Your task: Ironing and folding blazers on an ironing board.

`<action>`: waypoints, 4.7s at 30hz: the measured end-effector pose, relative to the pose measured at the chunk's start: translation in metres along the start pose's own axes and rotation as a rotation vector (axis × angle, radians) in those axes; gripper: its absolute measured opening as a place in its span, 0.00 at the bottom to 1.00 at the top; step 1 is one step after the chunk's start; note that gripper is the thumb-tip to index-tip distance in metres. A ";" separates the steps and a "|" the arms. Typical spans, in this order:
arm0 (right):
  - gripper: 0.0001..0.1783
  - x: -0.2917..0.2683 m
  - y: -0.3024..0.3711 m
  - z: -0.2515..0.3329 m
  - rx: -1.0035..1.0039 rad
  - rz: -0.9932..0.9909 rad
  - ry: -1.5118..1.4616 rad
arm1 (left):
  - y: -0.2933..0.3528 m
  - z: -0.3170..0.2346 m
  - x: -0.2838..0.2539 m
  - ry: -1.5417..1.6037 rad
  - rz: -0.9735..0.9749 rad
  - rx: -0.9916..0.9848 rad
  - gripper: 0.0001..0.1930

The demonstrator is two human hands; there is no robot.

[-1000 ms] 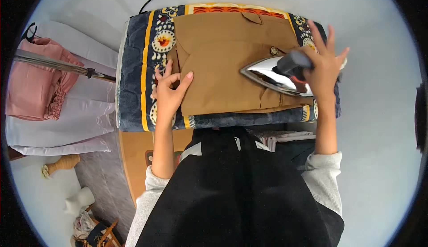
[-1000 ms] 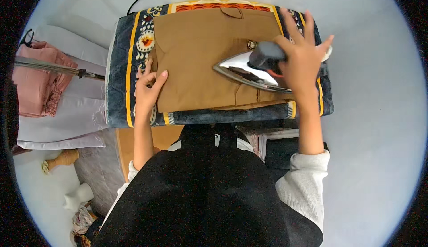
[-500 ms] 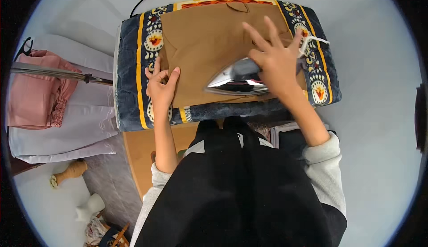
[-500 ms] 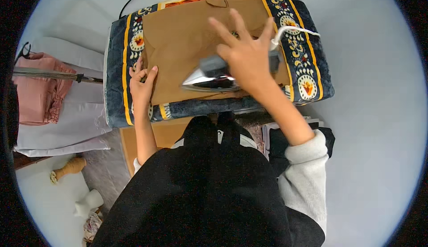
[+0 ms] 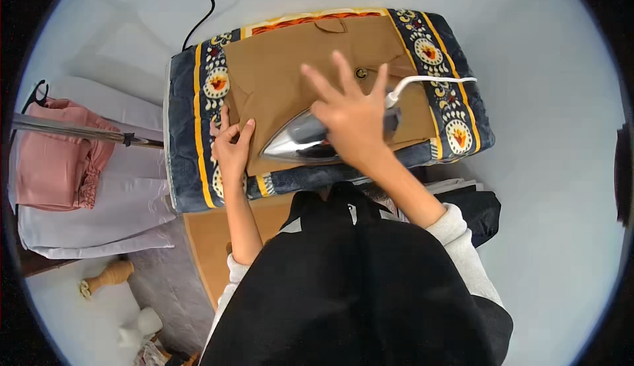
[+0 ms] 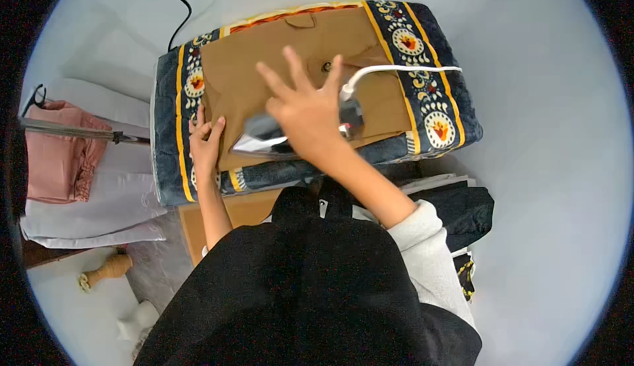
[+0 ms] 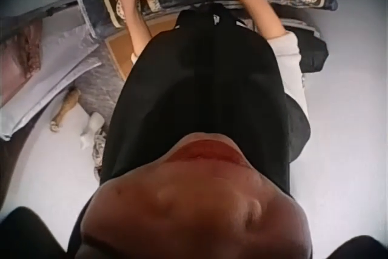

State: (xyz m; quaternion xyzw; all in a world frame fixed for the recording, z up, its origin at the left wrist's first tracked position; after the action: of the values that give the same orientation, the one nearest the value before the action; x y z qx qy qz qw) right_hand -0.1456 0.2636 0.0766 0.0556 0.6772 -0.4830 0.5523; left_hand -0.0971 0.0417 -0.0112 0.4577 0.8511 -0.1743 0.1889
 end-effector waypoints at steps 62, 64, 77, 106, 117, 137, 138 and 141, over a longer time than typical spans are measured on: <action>0.17 -0.008 -0.024 -0.166 0.260 -0.146 -0.776 | -0.194 -0.197 0.135 -0.282 1.461 0.351 0.36; 0.17 -0.012 -0.016 -0.166 0.290 -0.146 -0.776 | -0.187 -0.201 0.140 -0.238 1.424 0.362 0.29; 0.59 0.025 0.063 -0.173 0.428 0.668 -0.730 | -0.201 -0.151 0.017 0.301 0.804 0.287 0.19; 0.22 -0.009 0.118 -0.112 -0.018 0.116 -0.080 | -0.023 -0.027 -0.019 -0.531 0.473 0.791 0.14; 0.24 0.001 0.110 -0.186 0.466 0.221 -0.440 | -0.060 -0.002 -0.034 -0.252 0.353 0.241 0.17; 0.38 0.088 0.018 -0.178 0.808 0.130 -0.495 | -0.165 0.043 0.072 -0.392 0.402 0.178 0.13; 0.38 0.090 0.020 -0.182 0.813 0.167 -0.454 | -0.163 0.036 0.075 -0.416 0.328 0.230 0.12; 0.40 0.087 0.029 -0.192 0.845 0.181 -0.417 | -0.149 -0.003 0.077 -0.212 0.023 0.355 0.10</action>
State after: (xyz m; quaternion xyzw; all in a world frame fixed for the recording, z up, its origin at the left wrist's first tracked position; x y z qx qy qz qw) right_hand -0.2944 0.3762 -0.0256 0.2359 0.2887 -0.6668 0.6453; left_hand -0.2628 0.0204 -0.0271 0.4727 0.7771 -0.3666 0.1956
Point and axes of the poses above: each hand's wrist, its own y-axis away from the middle knuckle, its own x-axis out of the palm, z = x × y, the point moved 1 cm from there along -y, towards the middle knuckle
